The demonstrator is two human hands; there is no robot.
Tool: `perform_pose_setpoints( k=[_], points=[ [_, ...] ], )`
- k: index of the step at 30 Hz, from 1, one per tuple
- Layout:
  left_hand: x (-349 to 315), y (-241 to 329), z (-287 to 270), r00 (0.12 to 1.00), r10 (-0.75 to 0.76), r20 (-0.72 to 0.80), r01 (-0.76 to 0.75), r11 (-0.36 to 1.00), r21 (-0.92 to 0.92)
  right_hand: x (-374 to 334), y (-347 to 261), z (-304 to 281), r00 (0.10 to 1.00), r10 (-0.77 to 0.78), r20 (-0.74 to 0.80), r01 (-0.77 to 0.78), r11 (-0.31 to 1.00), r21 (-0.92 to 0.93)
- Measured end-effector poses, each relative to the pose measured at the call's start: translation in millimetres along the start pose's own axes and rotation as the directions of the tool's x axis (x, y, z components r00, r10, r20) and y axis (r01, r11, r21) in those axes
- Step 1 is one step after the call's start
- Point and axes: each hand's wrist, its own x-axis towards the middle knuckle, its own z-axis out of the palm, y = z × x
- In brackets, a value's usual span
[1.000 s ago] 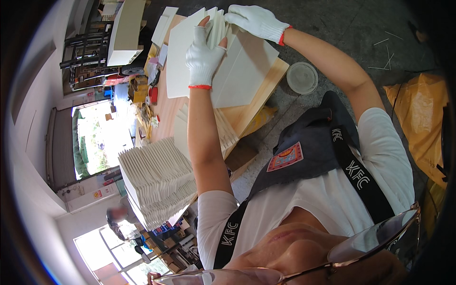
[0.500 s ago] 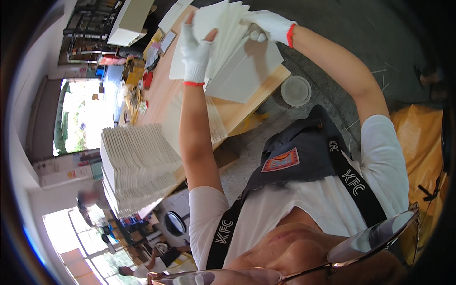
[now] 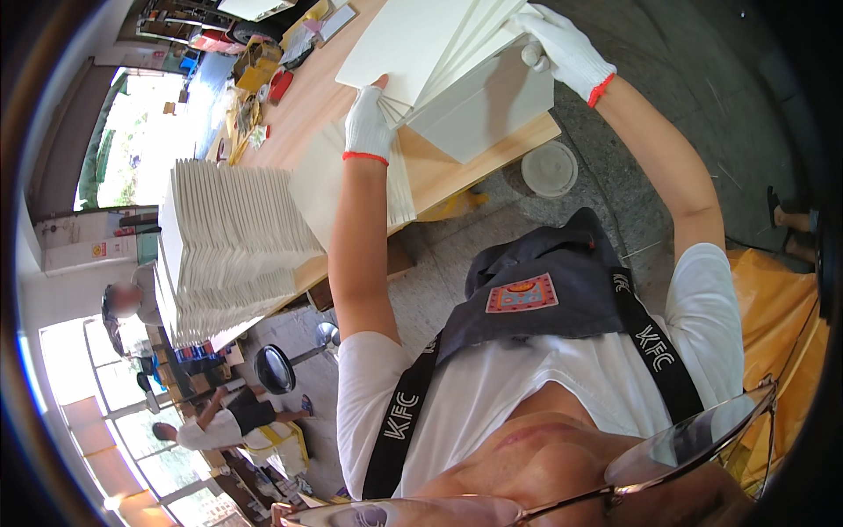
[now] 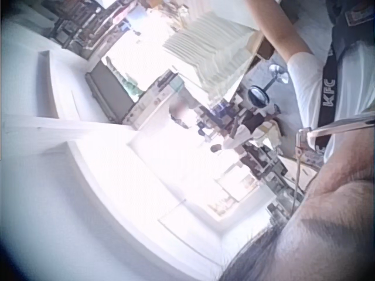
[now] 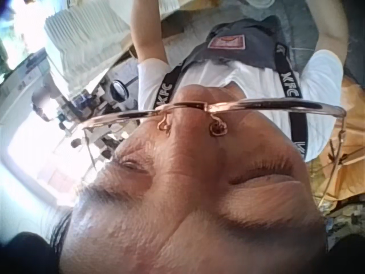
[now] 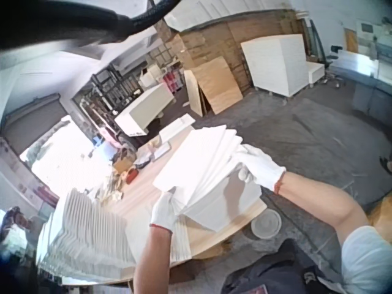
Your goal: The person picks up flat white paper sheets from a stack and places them onto a pile on a table, one by one.
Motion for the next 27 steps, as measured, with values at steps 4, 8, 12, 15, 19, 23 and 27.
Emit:
perform_pose_setpoints(
  k=[4, 8, 12, 15, 19, 23, 27],
  points=[
    [-20.2, 9.4, -7.0, 0.994, 0.091, -0.059, -0.091, 0.996, 0.003, -4.0, -25.0, 21.6, 0.993, -0.091, 0.079, 0.080, 0.989, 0.128],
    [-66.8, 23.7, -37.0, 0.956, 0.269, -0.118, -0.278, 0.958, -0.065, 14.9, -18.0, 62.4, 0.954, -0.115, 0.276, 0.101, 0.993, 0.065],
    [-106.5, 16.9, -96.2, 0.898, 0.381, -0.220, -0.433, 0.858, -0.278, 30.2, 20.3, 147.2, 0.659, -0.670, 0.341, 0.682, 0.724, 0.104],
    [-133.2, 8.6, -104.3, 0.808, 0.431, -0.402, -0.555, 0.785, -0.275, -11.7, 48.7, 217.6, 0.770, -0.463, 0.439, 0.537, 0.842, -0.053],
    [-131.7, -22.6, -108.4, 0.720, 0.464, -0.515, -0.621, 0.762, -0.181, -50.9, 95.3, 279.2, 0.928, 0.190, 0.321, -0.124, 0.969, -0.215],
    [-103.1, -54.5, -154.4, 0.628, 0.051, -0.777, -0.508, 0.783, -0.359, -27.8, 157.7, 293.2, 0.860, 0.263, 0.437, -0.195, 0.961, -0.195],
    [-100.7, -68.8, -173.0, 0.672, 0.041, -0.740, -0.456, 0.810, -0.369, -31.5, 147.1, 291.3, 0.847, 0.352, 0.398, -0.270, 0.930, -0.248]
  ],
)
